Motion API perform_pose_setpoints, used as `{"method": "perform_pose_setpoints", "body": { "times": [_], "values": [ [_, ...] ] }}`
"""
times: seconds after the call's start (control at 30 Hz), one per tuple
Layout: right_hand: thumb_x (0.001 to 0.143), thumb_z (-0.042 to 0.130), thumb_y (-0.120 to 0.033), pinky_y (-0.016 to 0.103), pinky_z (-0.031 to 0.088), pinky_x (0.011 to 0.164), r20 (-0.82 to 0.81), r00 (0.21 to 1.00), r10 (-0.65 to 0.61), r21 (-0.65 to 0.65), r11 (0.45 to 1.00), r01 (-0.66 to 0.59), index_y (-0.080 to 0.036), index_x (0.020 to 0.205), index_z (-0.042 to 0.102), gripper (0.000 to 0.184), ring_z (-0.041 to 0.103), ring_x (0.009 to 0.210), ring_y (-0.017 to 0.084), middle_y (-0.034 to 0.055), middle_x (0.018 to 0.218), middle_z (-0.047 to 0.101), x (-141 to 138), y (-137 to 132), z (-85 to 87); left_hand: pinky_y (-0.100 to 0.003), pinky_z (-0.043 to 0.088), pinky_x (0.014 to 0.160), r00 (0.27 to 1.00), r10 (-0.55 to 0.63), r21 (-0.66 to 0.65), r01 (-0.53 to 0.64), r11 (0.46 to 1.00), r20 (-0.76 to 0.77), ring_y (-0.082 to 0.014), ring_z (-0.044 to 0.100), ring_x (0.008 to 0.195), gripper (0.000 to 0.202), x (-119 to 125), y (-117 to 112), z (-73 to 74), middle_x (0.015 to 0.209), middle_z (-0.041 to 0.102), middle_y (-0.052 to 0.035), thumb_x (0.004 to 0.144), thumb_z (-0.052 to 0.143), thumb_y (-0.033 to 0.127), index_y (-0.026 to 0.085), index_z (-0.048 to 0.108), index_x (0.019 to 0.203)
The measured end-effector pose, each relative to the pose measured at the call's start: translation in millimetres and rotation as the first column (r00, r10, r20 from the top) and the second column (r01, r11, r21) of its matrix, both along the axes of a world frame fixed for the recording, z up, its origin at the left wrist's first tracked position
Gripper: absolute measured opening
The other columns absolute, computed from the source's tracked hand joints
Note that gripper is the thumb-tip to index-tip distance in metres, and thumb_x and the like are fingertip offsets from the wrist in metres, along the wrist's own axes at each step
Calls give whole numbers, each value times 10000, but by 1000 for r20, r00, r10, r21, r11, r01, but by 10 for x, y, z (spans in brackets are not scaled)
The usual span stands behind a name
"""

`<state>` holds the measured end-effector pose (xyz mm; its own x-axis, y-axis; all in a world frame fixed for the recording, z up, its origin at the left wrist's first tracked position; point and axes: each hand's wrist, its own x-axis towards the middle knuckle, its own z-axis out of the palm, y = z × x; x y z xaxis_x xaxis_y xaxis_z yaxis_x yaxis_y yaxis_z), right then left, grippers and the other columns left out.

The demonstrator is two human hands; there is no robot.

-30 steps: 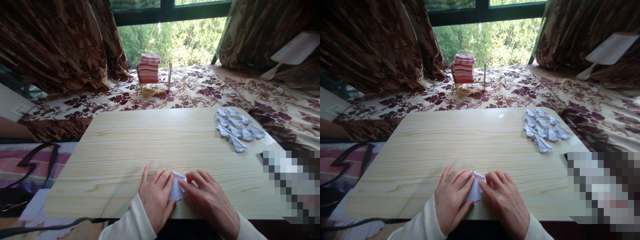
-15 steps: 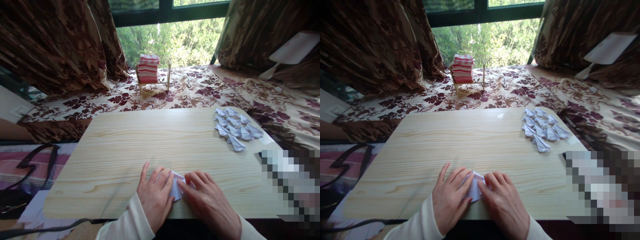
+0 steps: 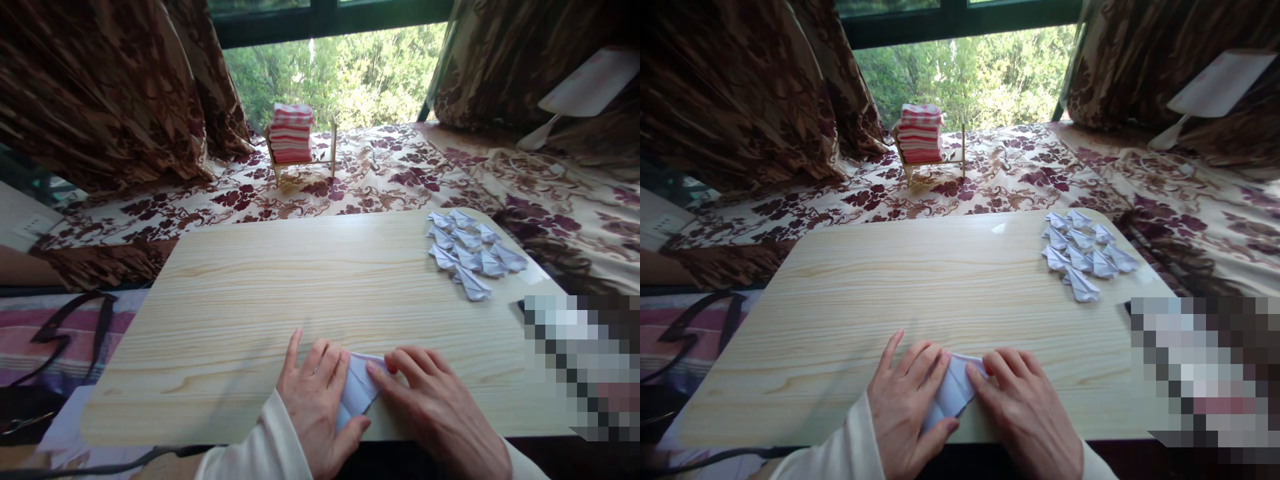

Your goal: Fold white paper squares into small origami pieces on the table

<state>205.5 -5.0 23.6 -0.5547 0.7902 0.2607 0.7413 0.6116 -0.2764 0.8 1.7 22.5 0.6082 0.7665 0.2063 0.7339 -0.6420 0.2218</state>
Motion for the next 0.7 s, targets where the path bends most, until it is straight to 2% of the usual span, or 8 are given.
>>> {"method": "perform_pose_setpoints", "body": {
  "times": [0.1, 0.23, 0.33, 0.5, 0.6, 0.7],
  "values": [
    [844, 522, -204, 332, 357, 767, 14, 1000, -8, -4, 1000, 8, -214, 1077, 580, 241, 476, 852, 201, 57, 908, 575, 74, 21, 24, -528, 79, 1084, 999, 9, 7, -9, 1000, 47, -273, 467, 1057, 634, 16, -109, 5, 1064, 593, -103, 724, 462, 602, 118, 569, 1120],
    [828, 518, -139, 335, 361, 760, 21, 1000, -14, 17, 1000, 14, -178, 1016, 593, 206, 478, 829, 195, 52, 860, 580, 7, 28, 37, -532, 102, 1080, 997, -12, 102, 5, 995, 73, -271, 481, 1019, 565, 50, -156, -55, 998, 604, -104, 751, 441, 521, 103, 568, 1109],
    [829, 534, -173, 342, 364, 741, 57, 998, -14, 0, 1000, 14, -162, 1089, 566, 262, 475, 813, 198, 56, 876, 580, -70, 3, 28, -538, 75, 1085, 998, -49, 160, 41, 986, 45, -279, 475, 1039, 585, 60, -142, -96, 1023, 606, -119, 759, 431, 517, 78, 560, 1124],
    [761, 651, -247, 352, 364, 742, 125, 992, -2, 14, 1000, 1, -162, 1219, 498, 491, 461, 839, 222, 56, 934, 580, -117, -33, -22, -494, 88, 1106, 994, -85, 227, 67, 972, 72, -254, 488, 1050, 509, 48, -109, -115, 1009, 627, -113, 778, 442, 452, 70, 586, 1082],
    [761, 651, -226, 352, 367, 743, 128, 992, 2, -2, 1000, -2, -156, 1228, 491, 499, 458, 843, 219, 52, 931, 578, -92, -31, -46, -496, 104, 1105, 994, -96, 231, 80, 970, 57, -249, 498, 1031, 474, 36, -88, -120, 999, 629, -106, 780, 450, 414, 74, 588, 1080],
    [808, 576, -185, 354, 374, 730, 144, 989, -10, 8, 1000, 9, -156, 1238, 482, 441, 464, 842, 216, 61, 934, 572, -11, -16, -63, -501, 120, 1102, 993, -103, 227, 87, 970, 60, -244, 507, 1021, 439, 31, -73, -118, 1002, 633, -101, 786, 457, 384, 90, 591, 1083]
  ]
}}
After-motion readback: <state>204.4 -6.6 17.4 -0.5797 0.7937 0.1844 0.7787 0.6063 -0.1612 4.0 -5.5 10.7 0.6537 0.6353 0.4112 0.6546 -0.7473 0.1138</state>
